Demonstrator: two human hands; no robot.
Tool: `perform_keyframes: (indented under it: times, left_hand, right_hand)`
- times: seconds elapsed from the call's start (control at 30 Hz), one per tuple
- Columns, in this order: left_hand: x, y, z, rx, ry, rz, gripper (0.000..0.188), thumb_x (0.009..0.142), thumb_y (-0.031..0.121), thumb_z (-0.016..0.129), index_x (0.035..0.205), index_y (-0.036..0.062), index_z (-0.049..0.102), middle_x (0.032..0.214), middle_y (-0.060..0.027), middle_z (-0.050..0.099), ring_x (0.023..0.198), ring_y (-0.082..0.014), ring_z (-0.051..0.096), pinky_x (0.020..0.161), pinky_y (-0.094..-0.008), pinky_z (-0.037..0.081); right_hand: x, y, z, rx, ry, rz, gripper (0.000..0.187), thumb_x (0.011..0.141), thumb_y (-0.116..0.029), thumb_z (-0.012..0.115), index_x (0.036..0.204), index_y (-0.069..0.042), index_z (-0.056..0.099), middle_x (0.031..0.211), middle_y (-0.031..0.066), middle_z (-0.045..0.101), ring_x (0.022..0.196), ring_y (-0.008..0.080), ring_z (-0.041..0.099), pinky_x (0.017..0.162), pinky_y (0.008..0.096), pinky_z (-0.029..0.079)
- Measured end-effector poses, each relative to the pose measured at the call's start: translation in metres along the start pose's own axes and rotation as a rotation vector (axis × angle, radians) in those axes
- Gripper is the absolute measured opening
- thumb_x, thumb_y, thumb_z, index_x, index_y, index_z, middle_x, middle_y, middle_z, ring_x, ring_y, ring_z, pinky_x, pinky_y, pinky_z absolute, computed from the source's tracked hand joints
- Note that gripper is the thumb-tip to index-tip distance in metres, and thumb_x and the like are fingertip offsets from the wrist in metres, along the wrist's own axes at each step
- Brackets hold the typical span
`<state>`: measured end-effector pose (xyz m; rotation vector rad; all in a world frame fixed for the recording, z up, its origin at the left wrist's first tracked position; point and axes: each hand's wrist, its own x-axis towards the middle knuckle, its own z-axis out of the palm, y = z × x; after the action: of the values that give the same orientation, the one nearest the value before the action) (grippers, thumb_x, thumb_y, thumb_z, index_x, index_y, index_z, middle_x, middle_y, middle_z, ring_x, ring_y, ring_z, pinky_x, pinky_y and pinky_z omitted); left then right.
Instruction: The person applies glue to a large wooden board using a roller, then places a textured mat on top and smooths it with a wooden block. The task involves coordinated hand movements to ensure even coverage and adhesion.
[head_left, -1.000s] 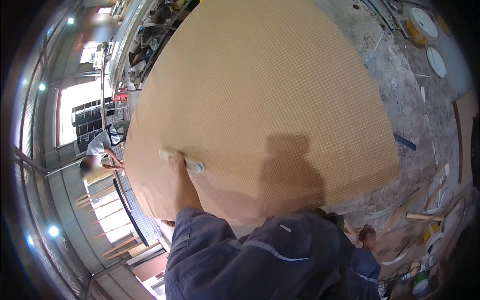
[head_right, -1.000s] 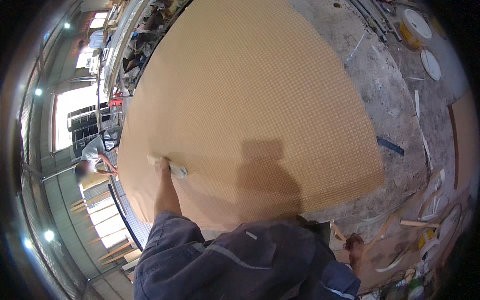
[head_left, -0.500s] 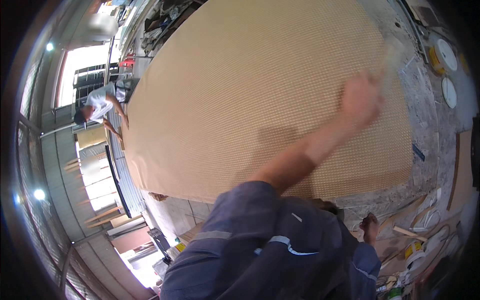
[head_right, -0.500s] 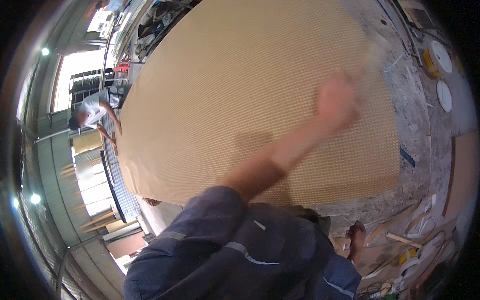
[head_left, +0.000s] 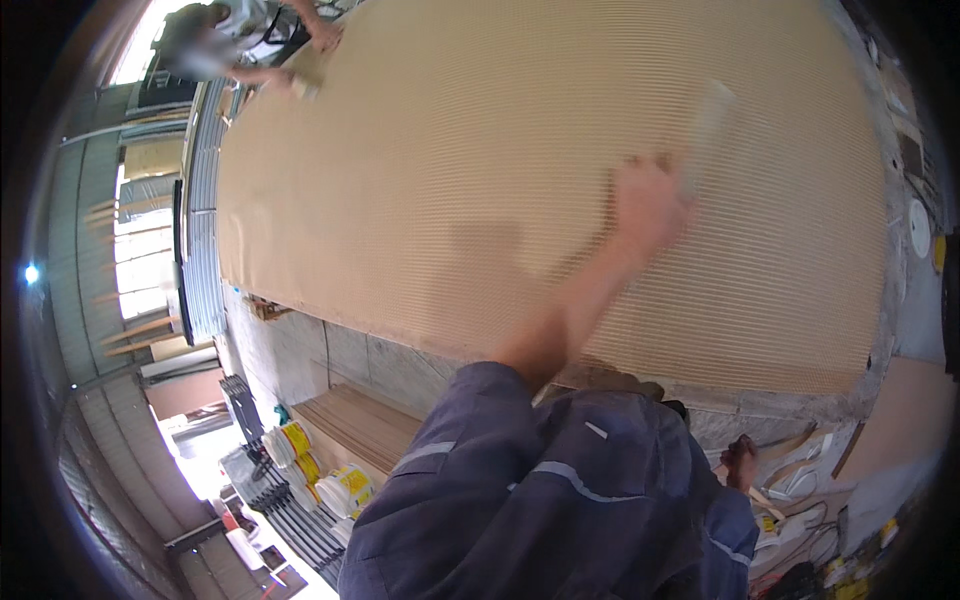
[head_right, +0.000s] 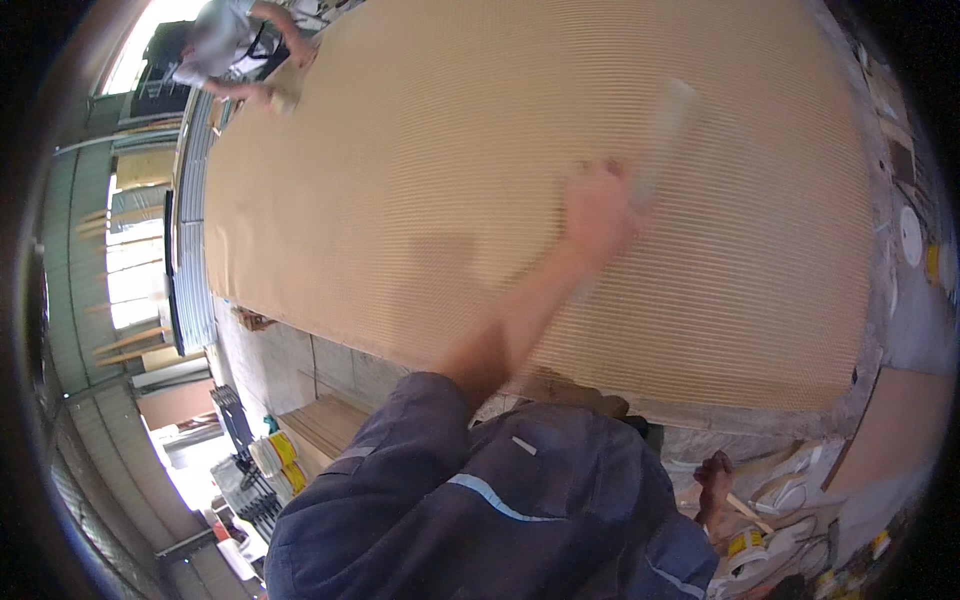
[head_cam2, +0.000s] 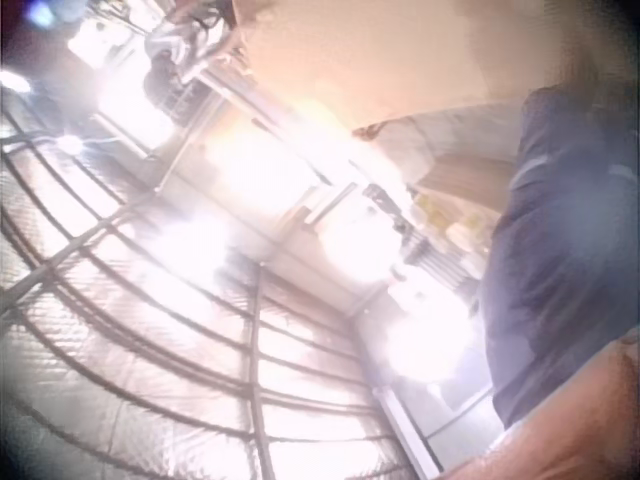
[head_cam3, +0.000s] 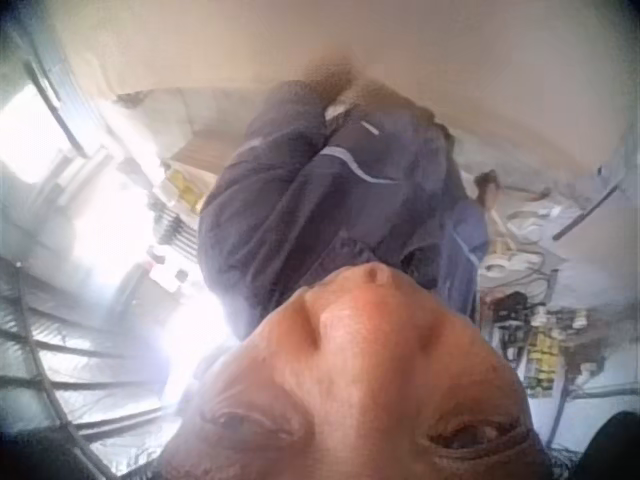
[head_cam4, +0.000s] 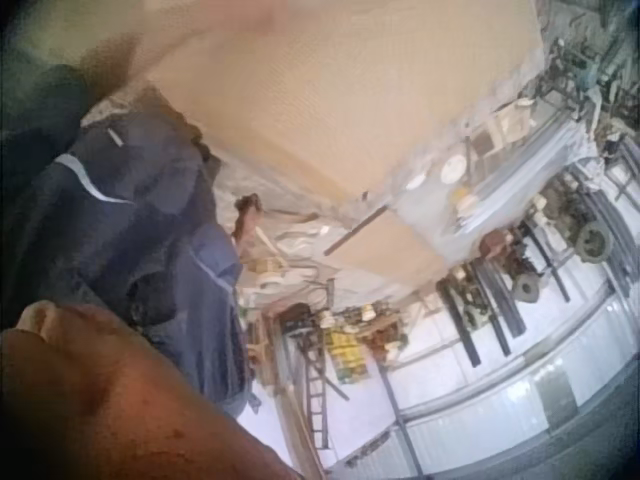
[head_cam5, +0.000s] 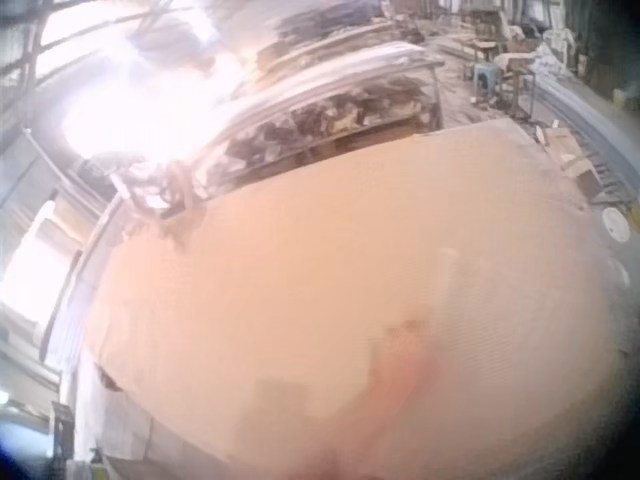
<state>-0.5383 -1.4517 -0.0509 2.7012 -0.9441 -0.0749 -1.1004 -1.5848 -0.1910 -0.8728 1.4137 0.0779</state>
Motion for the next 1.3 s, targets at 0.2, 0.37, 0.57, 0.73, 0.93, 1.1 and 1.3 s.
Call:
perform_keyframes:
  times: [0.2,0.37,0.57,0.73,0.93,1.1,1.3]
  left_hand:
    - [-0.051,-0.360,-0.060,-0.003,0.246,-0.654,0.070,0.085,0.040,0.062,0.146,0.0140,0.040,0.098,-0.0272,0.066,0.089,-0.0389,0.067,0.076,-0.0486,0.054]
    - [-0.240,-0.530,-0.137,0.086,0.201,-1.165,0.078,0.086,0.050,0.054,0.152,0.0171,0.028,0.127,-0.0265,0.058,0.115,-0.0408,0.058,0.097,-0.0506,0.045]
    - [-0.396,-0.567,-0.132,0.162,0.369,-1.423,0.077,0.086,0.049,0.052,0.152,0.0155,0.029,0.127,-0.0243,0.058,0.111,-0.0391,0.060,0.094,-0.0490,0.047]
    - [-0.341,-0.444,-0.121,0.298,0.146,-1.138,0.069,0.091,0.048,0.054,0.150,0.0168,0.034,0.102,-0.0182,0.064,0.088,-0.0315,0.066,0.072,-0.0448,0.054]
    - [-0.228,-0.219,-0.084,-0.032,-0.062,-0.589,0.069,0.087,0.032,0.064,0.148,0.0165,0.036,0.100,-0.0195,0.057,0.081,-0.0247,0.059,0.065,-0.0408,0.053]
    - [-0.185,-0.068,-0.029,-0.048,0.008,-0.109,0.073,0.085,0.033,0.063,0.149,0.0127,0.034,0.107,-0.0225,0.054,0.093,-0.0332,0.056,0.081,-0.0485,0.043]
    - [-0.132,0.105,0.028,-0.123,-0.062,0.179,0.073,0.083,0.032,0.064,0.147,0.0103,0.037,0.108,-0.0227,0.053,0.092,-0.0348,0.057,0.080,-0.0474,0.042]
  right_hand:
    - [-0.016,0.016,0.074,-0.179,-0.149,-0.045,0.023,0.091,-0.027,0.063,0.095,-0.005,0.057,0.067,0.0001,0.051,0.055,0.0118,0.055,0.049,0.0255,0.047]
    - [-0.041,0.041,0.121,-0.160,-0.339,-0.265,0.023,0.092,-0.027,0.058,0.085,-0.006,0.054,0.066,0.0000,0.049,0.058,0.0115,0.055,0.051,0.0263,0.047]
    - [-0.044,0.034,0.154,-0.488,-0.258,-0.015,0.026,0.085,-0.025,0.061,0.071,-0.012,0.044,0.063,-0.0012,0.046,0.053,0.0088,0.052,0.047,0.0266,0.043]
    - [-0.026,0.028,0.160,-0.472,-0.353,-0.175,0.022,0.088,-0.028,0.059,0.079,-0.010,0.053,0.064,0.0006,0.049,0.054,0.0123,0.056,0.048,0.0287,0.045]
    - [-0.001,0.024,0.167,-0.473,-0.305,-0.064,0.020,0.089,-0.025,0.059,0.090,-0.005,0.058,0.072,0.0072,0.060,0.059,0.0192,0.062,0.053,0.0328,0.052]
    - [-0.037,0.030,0.163,-0.287,-0.194,-0.101,0.018,0.091,-0.018,0.057,0.097,-0.001,0.058,0.071,0.0076,0.059,0.057,0.0179,0.059,0.054,0.0332,0.051]
    - [-0.045,0.069,0.068,-0.166,-0.067,0.009,0.025,0.092,-0.025,0.060,0.102,-0.003,0.062,0.078,0.0064,0.062,0.060,0.0178,0.063,0.055,0.0313,0.054]
